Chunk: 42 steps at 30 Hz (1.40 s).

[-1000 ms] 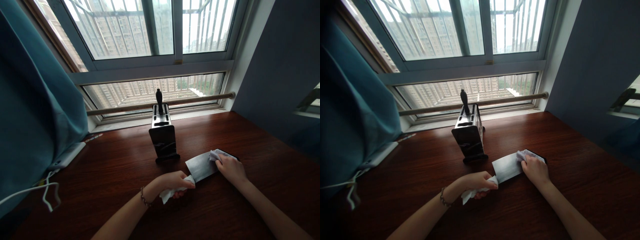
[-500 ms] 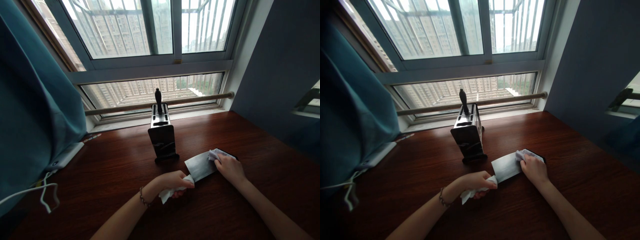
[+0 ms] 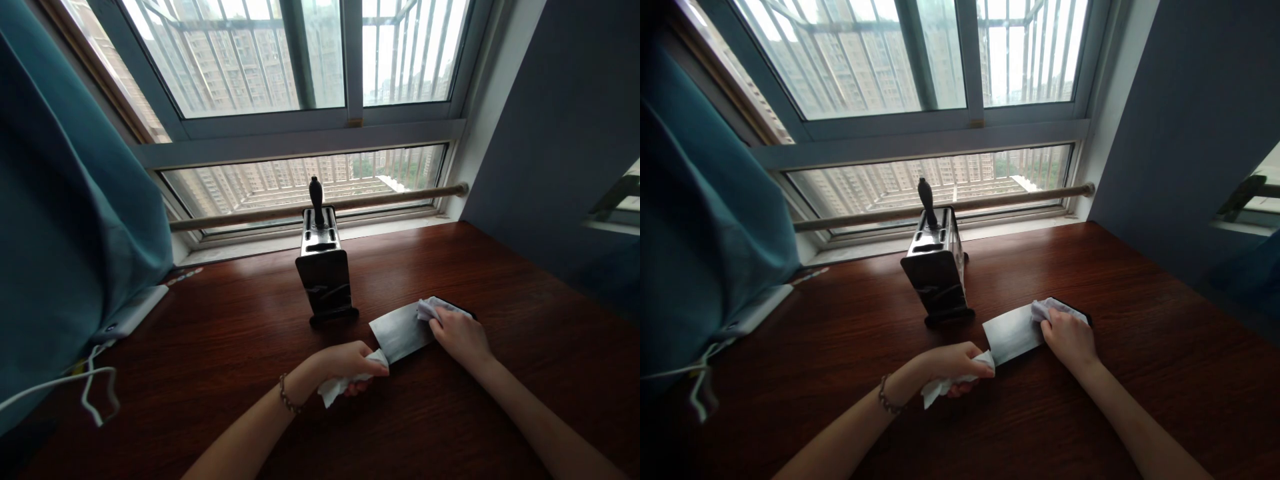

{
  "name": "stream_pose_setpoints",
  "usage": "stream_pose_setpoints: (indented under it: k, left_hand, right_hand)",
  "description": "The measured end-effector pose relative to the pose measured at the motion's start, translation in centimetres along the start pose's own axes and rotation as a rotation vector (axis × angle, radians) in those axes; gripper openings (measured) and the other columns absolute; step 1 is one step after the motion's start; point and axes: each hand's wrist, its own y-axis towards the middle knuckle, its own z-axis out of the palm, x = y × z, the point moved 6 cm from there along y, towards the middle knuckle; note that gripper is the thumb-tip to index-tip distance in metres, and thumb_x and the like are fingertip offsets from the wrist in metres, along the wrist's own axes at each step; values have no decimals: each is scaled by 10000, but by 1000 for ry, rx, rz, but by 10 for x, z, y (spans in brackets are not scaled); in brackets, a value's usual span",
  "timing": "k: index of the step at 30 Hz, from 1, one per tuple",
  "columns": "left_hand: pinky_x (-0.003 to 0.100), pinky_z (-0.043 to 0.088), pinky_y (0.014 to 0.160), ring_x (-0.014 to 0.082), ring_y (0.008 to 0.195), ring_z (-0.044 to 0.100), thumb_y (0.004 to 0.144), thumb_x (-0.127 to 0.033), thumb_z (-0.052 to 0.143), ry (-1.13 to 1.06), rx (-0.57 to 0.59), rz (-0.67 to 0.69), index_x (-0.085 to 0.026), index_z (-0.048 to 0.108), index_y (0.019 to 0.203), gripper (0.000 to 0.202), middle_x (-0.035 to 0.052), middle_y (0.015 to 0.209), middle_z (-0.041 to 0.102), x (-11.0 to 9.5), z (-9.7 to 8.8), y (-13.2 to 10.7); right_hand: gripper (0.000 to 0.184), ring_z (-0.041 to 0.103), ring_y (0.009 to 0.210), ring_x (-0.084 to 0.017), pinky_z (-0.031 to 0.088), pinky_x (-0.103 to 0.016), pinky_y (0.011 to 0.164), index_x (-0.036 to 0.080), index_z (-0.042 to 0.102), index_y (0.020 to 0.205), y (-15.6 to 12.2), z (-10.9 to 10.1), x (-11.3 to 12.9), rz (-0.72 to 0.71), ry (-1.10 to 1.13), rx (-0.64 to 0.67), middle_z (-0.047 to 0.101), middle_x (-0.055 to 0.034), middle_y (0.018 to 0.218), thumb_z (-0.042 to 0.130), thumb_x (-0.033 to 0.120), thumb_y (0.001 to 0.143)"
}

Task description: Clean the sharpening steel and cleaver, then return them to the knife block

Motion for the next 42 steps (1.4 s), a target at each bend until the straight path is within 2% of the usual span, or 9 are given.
stream_pose_setpoints:
  k: [5,14,23,30,33,38,40,42]
  left_hand:
    - [192,358,336,74,370,421,663,-482,658,8,-9,2,-161,488,722,367,-31,497,482,0,-1,0]
    - [193,363,347,71,364,417,651,-480,673,-18,-1,-16,-163,476,701,376,-39,473,476,-1,1,-1]
    - [190,351,340,70,358,410,647,-483,671,-17,-2,-9,-165,474,714,380,-36,477,475,0,1,0]
    - [195,356,349,74,375,418,645,-492,672,-15,-7,-19,-170,471,726,388,-37,481,477,1,0,-1]
    - [192,350,340,73,371,414,651,-497,663,-8,0,-18,-172,465,720,387,-40,482,474,-1,1,0]
    - [188,335,315,78,353,418,667,-515,634,22,-2,-5,-171,470,714,383,-42,479,473,0,0,2]
    - [191,332,311,80,341,417,667,-528,627,37,7,-11,-173,468,705,391,-43,472,473,1,0,3]
    - [192,327,310,79,328,409,661,-538,626,42,11,-12,-174,463,698,400,-46,460,468,1,0,3]
  right_hand:
    - [274,620,670,-206,291,-295,531,206,527,752,-1,-1,4,-18,0,-22,649,-43,740,295,325,836]
    - [238,611,689,-179,317,-297,572,200,524,737,-3,2,13,-133,9,-73,646,-36,743,319,279,831]
    - [251,613,688,-195,344,-311,577,209,535,745,-3,4,12,-136,24,-77,647,-35,743,315,289,834]
    - [259,623,782,-214,427,-335,672,197,585,835,-5,4,18,-206,98,-60,669,-55,848,334,261,818]
    - [286,615,921,-218,446,-339,788,185,610,949,-10,0,27,-332,211,-42,669,-70,996,378,237,790]
    - [384,558,1092,-194,402,-308,942,188,596,1106,-23,-1,45,-528,391,12,622,-54,1173,444,234,756]
    - [385,555,1097,-185,398,-297,948,188,592,1112,-24,-2,49,-512,425,16,623,-47,1171,437,236,763]
    - [353,580,1048,-190,426,-309,899,201,598,1077,-20,-4,46,-425,406,1,644,-39,1121,407,237,782]
